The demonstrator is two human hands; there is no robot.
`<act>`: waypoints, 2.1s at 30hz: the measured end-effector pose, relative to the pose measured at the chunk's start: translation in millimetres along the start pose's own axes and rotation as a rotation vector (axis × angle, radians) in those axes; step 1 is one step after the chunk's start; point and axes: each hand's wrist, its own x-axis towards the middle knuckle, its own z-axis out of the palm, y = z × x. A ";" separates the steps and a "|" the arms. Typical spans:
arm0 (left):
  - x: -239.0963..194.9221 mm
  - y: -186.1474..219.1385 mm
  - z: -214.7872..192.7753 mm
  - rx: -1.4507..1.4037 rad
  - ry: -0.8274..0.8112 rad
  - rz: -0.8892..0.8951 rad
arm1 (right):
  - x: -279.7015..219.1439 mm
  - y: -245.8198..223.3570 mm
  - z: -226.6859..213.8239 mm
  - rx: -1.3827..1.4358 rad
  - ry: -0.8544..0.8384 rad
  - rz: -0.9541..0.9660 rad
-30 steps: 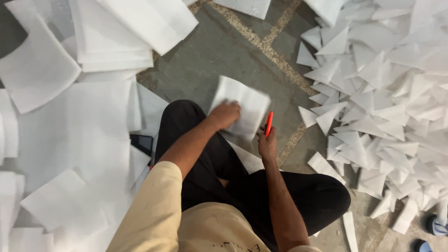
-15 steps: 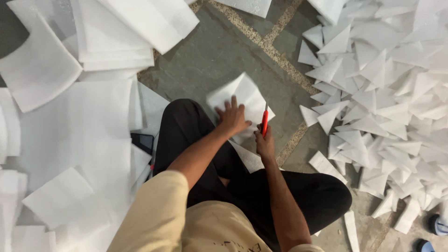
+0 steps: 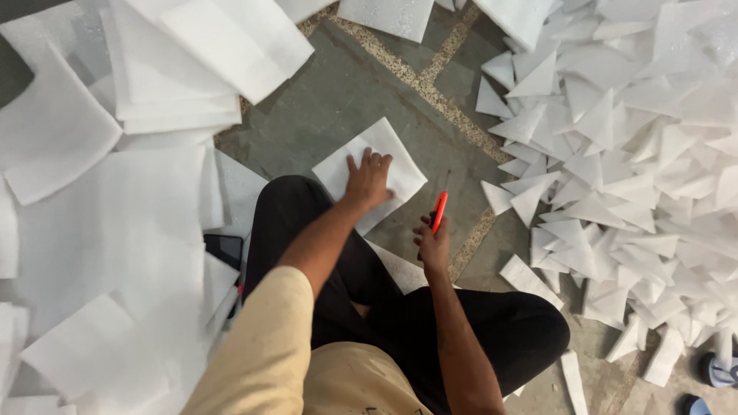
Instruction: The person sits on the floor and uses a utility knife to cut square white foam sheets into smaller pieces. They repeatedly pick up a sheet, cut it, and place the cut pieces aside, working through a stack of foam sheets.
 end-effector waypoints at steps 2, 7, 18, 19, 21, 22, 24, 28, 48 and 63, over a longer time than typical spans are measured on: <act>-2.6 6.1 15.7 0.013 0.117 0.042 | 1.2 0.1 1.5 -0.025 -0.012 0.013; 32.7 -21.2 27.7 0.313 -0.049 0.254 | 0.3 5.6 3.0 -0.040 -0.056 0.021; -29.2 55.1 16.7 0.288 -0.194 0.394 | 35.1 -1.5 -1.5 0.067 0.162 0.005; -30.2 54.9 22.4 0.326 -0.176 0.440 | 35.8 1.0 -5.2 0.070 0.164 0.010; -12.3 36.9 25.7 0.293 -0.158 0.511 | 35.6 6.6 -10.0 0.074 0.174 0.019; 0.8 26.2 25.1 0.276 -0.148 0.549 | 36.1 9.0 -9.3 0.098 0.152 0.004; 26.6 6.4 21.9 0.320 -0.075 0.490 | 27.8 14.8 -7.6 0.142 0.104 -0.015; 38.1 -9.4 12.0 0.378 -0.249 0.264 | 13.0 2.4 14.5 -0.141 0.050 0.033; 21.5 26.5 -7.6 0.337 -0.045 0.021 | 71.9 -70.2 53.1 -0.890 -0.072 -0.242; 9.3 30.5 -31.5 0.348 -0.076 0.029 | 15.7 -99.0 41.1 -1.006 -0.153 -0.128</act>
